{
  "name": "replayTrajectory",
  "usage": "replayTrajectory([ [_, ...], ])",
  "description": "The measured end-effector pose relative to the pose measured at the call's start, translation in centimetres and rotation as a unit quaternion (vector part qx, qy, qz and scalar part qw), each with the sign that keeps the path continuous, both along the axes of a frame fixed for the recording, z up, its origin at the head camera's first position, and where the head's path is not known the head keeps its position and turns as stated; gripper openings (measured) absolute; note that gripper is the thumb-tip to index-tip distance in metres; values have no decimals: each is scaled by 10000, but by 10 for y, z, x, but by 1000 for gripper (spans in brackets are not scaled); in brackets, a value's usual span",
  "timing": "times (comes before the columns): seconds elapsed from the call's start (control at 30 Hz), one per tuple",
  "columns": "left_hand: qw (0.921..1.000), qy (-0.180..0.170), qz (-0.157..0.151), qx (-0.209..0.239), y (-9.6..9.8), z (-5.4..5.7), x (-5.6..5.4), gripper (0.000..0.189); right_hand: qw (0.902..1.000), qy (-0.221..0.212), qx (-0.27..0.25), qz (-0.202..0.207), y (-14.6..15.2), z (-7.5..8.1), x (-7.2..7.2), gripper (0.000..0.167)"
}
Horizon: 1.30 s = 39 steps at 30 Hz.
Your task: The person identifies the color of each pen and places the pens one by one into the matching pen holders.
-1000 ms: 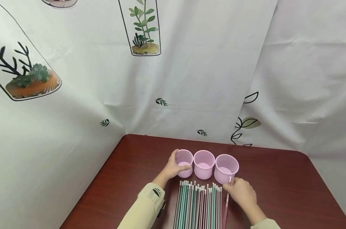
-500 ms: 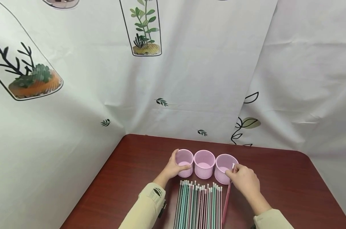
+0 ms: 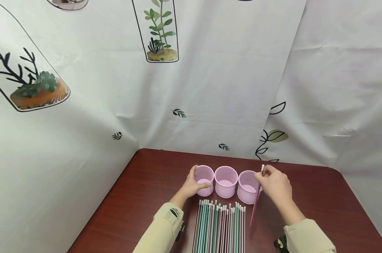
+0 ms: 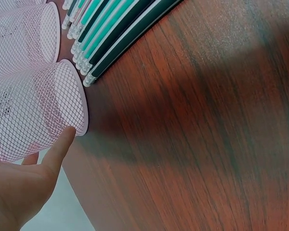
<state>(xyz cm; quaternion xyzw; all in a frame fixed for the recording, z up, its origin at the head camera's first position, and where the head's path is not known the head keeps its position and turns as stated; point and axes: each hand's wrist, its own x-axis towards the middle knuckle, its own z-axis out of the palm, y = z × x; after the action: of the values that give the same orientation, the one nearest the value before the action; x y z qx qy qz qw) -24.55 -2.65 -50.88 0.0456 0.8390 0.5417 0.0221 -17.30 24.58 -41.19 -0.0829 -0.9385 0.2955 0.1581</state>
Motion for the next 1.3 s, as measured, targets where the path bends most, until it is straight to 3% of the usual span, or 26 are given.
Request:
replayTrajectory([
  [0.33,9999,-135,39,-1,0,-1,2,103,9986,212,-491,-8,11,25,-5,16],
  [0.57,9999,-84,35,69,-1,6,3,101,9922,473,-1150,-42,18,33,-12,16],
  [0.77,9998,-138,40,110,-1,4,2,101,9868,636,-1481,-145,20,37,-18,16],
  [1.07,9998,176,3,61,-2,3,5,99,9762,905,-1891,-548,20,30,-23,21],
  [1.3,9999,-34,57,156,0,1,1,101,9662,926,-2213,-948,22,-1,-26,30],
])
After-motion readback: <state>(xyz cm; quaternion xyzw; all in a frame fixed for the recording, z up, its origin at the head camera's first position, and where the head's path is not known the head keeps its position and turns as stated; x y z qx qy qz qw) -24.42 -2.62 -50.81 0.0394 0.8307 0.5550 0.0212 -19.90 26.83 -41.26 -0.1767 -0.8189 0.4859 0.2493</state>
